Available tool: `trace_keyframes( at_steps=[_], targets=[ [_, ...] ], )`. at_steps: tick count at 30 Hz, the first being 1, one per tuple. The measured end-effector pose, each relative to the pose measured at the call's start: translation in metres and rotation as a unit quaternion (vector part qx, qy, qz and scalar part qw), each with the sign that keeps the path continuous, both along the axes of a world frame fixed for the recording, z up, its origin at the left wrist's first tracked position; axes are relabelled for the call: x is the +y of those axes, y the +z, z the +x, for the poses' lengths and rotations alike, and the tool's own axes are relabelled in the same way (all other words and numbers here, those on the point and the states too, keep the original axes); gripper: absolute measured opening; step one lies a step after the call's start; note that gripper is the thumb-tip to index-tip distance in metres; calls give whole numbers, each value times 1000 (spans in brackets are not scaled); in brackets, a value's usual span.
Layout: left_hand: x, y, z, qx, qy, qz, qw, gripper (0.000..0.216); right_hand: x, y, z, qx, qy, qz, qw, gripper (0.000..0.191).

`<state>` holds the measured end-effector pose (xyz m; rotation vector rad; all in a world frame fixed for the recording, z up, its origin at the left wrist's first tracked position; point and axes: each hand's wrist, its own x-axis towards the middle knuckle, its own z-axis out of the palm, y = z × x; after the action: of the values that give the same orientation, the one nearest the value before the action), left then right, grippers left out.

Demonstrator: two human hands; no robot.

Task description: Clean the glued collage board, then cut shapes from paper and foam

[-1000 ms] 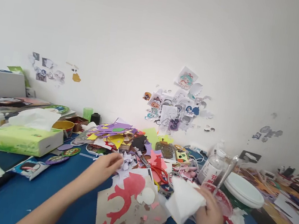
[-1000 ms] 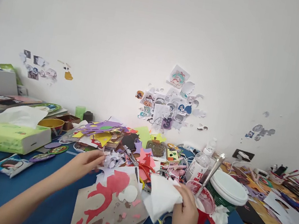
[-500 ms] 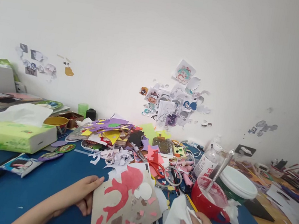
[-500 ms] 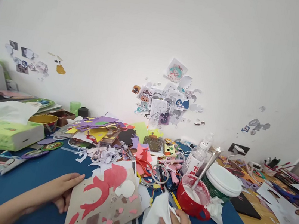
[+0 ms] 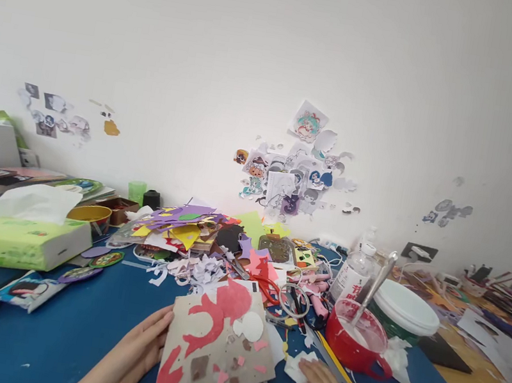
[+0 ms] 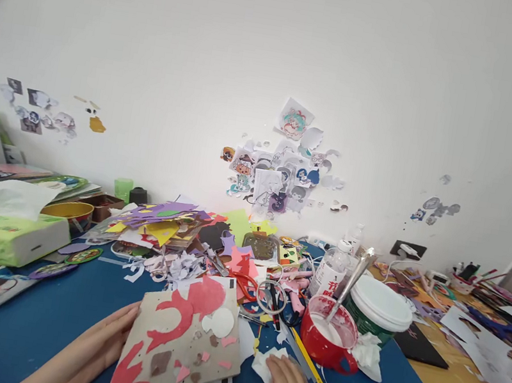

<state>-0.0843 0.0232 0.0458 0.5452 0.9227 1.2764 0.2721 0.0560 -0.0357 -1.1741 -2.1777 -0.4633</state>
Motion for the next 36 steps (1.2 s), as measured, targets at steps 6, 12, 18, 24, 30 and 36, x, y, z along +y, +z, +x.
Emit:
trace_keyframes(
  at_steps=[6, 12, 18, 24, 30, 36],
  targets=[
    [1, 10, 19, -11, 35, -42, 998, 69, -13, 24, 4, 22, -13, -203, 979, 40],
    [14, 20, 11, 17, 37, -47, 998, 55, -6, 15, 7, 75, -18, -212, 974, 45],
    [48, 17, -4, 84, -100, -6, 991, 45, -7, 22, -1, 146, -22, -117, 982, 41],
    [78, 12, -6, 126, -207, 10, 970, 38, -6, 67, -46, 161, 49, 28, 985, 44],
    [80, 18, -13, 141, -298, 0, 944, 40, -7, 71, -86, 118, 138, 61, 982, 45],
    [83, 15, -13, 151, -309, 10, 939, 41, -19, 44, -87, 67, 247, 53, 965, 46]
  ],
)
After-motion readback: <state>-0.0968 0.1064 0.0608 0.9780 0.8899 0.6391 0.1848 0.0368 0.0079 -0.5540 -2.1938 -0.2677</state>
